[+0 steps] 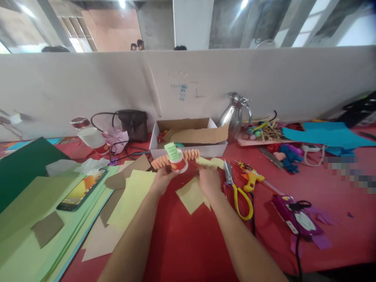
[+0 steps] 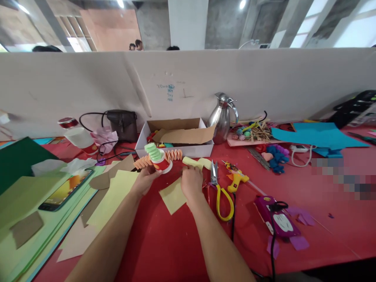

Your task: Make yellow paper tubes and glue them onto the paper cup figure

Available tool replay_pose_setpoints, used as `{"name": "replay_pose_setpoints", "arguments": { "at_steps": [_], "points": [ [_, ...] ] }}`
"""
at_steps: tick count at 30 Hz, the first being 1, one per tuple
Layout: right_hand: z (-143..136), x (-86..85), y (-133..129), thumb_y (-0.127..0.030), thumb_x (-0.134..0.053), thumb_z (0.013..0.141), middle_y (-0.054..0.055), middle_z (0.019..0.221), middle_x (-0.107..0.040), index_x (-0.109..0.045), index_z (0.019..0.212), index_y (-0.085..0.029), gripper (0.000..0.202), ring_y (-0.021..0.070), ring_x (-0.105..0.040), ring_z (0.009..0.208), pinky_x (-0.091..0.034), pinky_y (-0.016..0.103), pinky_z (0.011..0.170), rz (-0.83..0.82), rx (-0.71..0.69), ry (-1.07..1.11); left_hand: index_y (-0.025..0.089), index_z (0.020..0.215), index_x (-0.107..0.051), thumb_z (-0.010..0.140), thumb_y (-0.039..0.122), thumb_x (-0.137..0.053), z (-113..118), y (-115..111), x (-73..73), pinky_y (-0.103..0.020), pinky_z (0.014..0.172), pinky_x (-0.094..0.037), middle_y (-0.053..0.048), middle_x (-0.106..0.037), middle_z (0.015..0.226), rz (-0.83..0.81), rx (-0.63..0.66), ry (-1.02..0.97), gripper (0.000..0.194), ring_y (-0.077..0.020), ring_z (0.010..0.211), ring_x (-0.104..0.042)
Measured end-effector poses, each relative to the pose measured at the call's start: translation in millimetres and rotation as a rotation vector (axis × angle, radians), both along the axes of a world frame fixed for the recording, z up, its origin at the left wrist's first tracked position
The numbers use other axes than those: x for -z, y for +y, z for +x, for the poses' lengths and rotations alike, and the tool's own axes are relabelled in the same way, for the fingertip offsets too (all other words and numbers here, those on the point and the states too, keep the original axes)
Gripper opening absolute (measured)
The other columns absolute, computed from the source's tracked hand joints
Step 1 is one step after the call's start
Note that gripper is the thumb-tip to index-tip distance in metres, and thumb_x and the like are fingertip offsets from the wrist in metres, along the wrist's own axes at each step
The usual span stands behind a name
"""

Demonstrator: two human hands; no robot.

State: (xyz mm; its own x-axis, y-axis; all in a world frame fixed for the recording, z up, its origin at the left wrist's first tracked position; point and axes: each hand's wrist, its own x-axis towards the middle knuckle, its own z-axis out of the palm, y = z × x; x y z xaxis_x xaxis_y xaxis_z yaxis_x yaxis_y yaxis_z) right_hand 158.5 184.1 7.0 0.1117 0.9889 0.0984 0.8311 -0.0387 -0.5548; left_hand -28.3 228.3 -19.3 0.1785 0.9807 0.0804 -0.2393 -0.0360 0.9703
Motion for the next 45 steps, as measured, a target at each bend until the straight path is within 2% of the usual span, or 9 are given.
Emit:
{"name": "replay_pose_setpoints", "arguments": {
  "at_steps": [4, 9, 12, 17, 29, 36, 40, 43, 45],
  "points": [
    [7, -4.8, -2, -0.009, -0.052, 0.091, 0.028, 0.121, -0.062, -0.067, 0.114, -0.008, 0.028, 0.039, -0.05, 0.121, -0.039, 0.051, 0.098, -0.005, 0.074, -0.127, 0.016, 0.106, -0.068, 0.068, 0.035, -0.085, 2, 3, 6.7, -0.047, 0.105, -0.044, -0.011, -0.074, 0.111, -0.027, -0.057, 0.005, 0.046, -0.0288, 0.109, -0.066],
    [-3, -4.5, -5, -0.021, -0.056, 0.094, 0.016, 0.11, -0.069, -0.07, 0.106, -0.015, 0.019, 0.0299, -0.06, 0.11, -0.045, 0.038, 0.093, -0.024, -0.046, -0.104, 0.017, 0.104, -0.067, 0.069, 0.034, -0.085, 2, 1, 11.0, -0.046, 0.103, -0.044, -0.009, -0.073, 0.107, -0.038, -0.075, 0.053, 0.043, -0.0278, 0.107, -0.066],
    [-12, -1.2, -5, -0.024, -0.055, 0.094, 0.016, 0.114, -0.068, -0.065, 0.119, -0.014, 0.028, 0.028, -0.064, 0.106, -0.047, 0.035, 0.087, -0.036, -0.078, -0.049, 0.017, 0.106, -0.067, 0.07, 0.033, -0.084, 2, -2, 11.0, -0.045, 0.104, -0.043, -0.009, -0.073, 0.109, -0.027, -0.082, 0.08, 0.044, -0.0275, 0.109, -0.064],
    [-25, 5.1, -5, -0.022, -0.057, 0.092, 0.018, 0.127, -0.064, -0.049, 0.14, -0.011, 0.05, 0.0285, -0.063, 0.113, -0.048, 0.035, 0.09, -0.016, -0.112, 0.052, 0.017, 0.109, -0.065, 0.071, 0.034, -0.083, 4, -6, 9.1, -0.045, 0.104, -0.043, -0.011, -0.071, 0.115, -0.005, -0.072, 0.114, 0.046, -0.0285, 0.113, -0.063],
    [-25, 9.1, -1, -0.017, -0.057, 0.09, 0.016, 0.123, -0.067, -0.053, 0.138, -0.015, 0.048, 0.0269, -0.065, 0.107, -0.049, 0.038, 0.093, -0.009, -0.125, 0.257, 0.018, 0.117, -0.064, 0.068, 0.03, -0.084, 4, -1, 11.3, -0.046, 0.108, -0.042, -0.012, -0.07, 0.122, 0.004, -0.105, 0.12, 0.054, -0.029, 0.119, -0.062],
    [-24, 15.7, 2, -0.015, -0.059, 0.087, 0.019, 0.129, -0.065, -0.053, 0.139, -0.013, 0.053, 0.0309, -0.062, 0.115, -0.049, 0.044, 0.098, 0.016, -0.111, 0.38, 0.017, 0.11, -0.066, 0.062, 0.025, -0.088, 6, -6, 6.3, -0.047, 0.103, -0.046, -0.011, -0.073, 0.113, -0.011, -0.095, 0.08, 0.054, -0.0293, 0.11, -0.067],
    [-24, 17.9, 4, -0.011, -0.055, 0.086, 0.015, 0.132, -0.065, -0.058, 0.136, -0.017, 0.05, 0.0276, -0.061, 0.121, -0.047, 0.041, 0.103, 0.072, -0.128, 0.486, 0.017, 0.109, -0.066, 0.063, 0.026, -0.089, 11, -7, 3.3, -0.046, 0.103, -0.047, -0.01, -0.075, 0.107, -0.009, -0.141, 0.03, 0.052, -0.0287, 0.106, -0.068],
    [-24, 13.2, 3, -0.013, -0.051, 0.087, 0.01, 0.133, -0.064, -0.058, 0.135, -0.02, 0.05, 0.0234, -0.061, 0.12, -0.049, 0.036, 0.1, 0.134, -0.113, 0.594, 0.023, 0.119, -0.063, 0.074, 0.031, -0.083, 14, -11, -9.6, -0.041, 0.103, -0.048, -0.007, -0.072, 0.121, 0.019, -0.173, -0.061, 0.05, -0.0257, 0.114, -0.066],
    [-24, 6.9, 0, -0.017, -0.049, 0.088, 0.009, 0.128, -0.067, -0.058, 0.133, -0.021, 0.047, 0.0212, -0.066, 0.108, -0.053, 0.034, 0.092, 0.165, -0.099, 0.66, 0.027, 0.121, -0.063, 0.079, 0.033, -0.078, 14, -17, -23.4, -0.038, 0.099, -0.051, -0.004, -0.069, 0.129, 0.001, -0.166, -0.197, 0.045, -0.0241, 0.116, -0.065]
  ]
}}
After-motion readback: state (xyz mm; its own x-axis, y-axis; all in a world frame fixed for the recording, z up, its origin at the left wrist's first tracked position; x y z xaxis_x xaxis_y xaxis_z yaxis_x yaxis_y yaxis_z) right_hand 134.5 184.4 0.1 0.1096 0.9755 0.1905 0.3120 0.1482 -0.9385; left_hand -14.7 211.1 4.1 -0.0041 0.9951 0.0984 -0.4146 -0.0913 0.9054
